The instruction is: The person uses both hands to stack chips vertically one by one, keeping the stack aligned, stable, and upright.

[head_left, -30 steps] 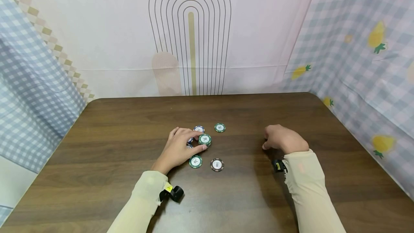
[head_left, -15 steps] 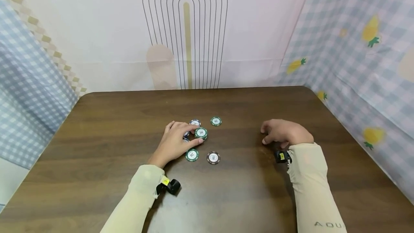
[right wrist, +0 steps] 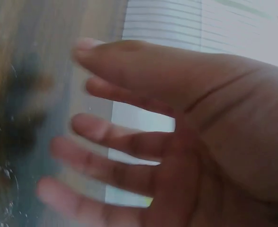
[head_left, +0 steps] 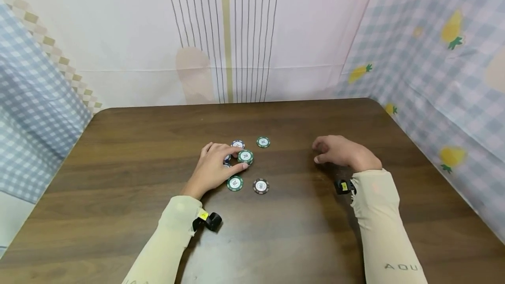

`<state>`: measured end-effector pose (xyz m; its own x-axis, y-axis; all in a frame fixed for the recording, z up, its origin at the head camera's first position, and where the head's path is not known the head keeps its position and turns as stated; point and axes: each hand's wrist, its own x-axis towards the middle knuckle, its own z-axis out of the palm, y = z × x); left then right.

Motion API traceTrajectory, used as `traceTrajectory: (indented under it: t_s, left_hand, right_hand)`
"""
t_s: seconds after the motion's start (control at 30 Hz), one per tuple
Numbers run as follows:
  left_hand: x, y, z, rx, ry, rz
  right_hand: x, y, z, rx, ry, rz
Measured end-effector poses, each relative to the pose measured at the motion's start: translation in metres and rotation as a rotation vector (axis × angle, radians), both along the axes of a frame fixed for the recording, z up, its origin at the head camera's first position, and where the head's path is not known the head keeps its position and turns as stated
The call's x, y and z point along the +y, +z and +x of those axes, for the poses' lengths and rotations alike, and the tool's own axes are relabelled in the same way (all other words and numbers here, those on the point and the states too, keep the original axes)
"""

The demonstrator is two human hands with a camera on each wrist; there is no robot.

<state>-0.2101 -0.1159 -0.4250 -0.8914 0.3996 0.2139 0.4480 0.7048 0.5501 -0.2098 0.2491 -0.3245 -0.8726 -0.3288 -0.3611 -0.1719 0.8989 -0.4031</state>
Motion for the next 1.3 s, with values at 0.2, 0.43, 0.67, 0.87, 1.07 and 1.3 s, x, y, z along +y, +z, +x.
traceTrajectory:
  t_s: [0.2, 0.43, 0.67, 0.87, 1.07, 1.3]
  left_hand:
    - [0.002, 0.002, -0.001, 0.002, 0.006, 0.001]
    - [-0.002, 0.002, 0.0, -0.006, 0.011, -0.001]
    - [-0.009, 0.001, 0.001, 0.002, 0.024, -0.004]
    - [-0.012, -0.004, 0.003, -0.006, 0.033, -0.025]
    - [-0.008, -0.004, 0.002, -0.001, 0.029, -0.022]
    - [0.002, -0.001, 0.001, -0.002, 0.009, -0.014]
  right_hand:
    - [-0.008, -0.003, -0.006, 0.155, 0.006, -0.031]
    - [-0.036, -0.015, -0.011, 0.286, 0.02, -0.076]
    - [-0.082, -0.024, -0.004, 0.38, -0.05, -0.093]
    - [-0.111, -0.03, -0.001, 0.382, -0.039, -0.067]
    - [-0.125, -0.032, -0.002, 0.341, -0.025, -0.06]
    - [-0.122, -0.032, -0.009, 0.311, -0.03, -0.044]
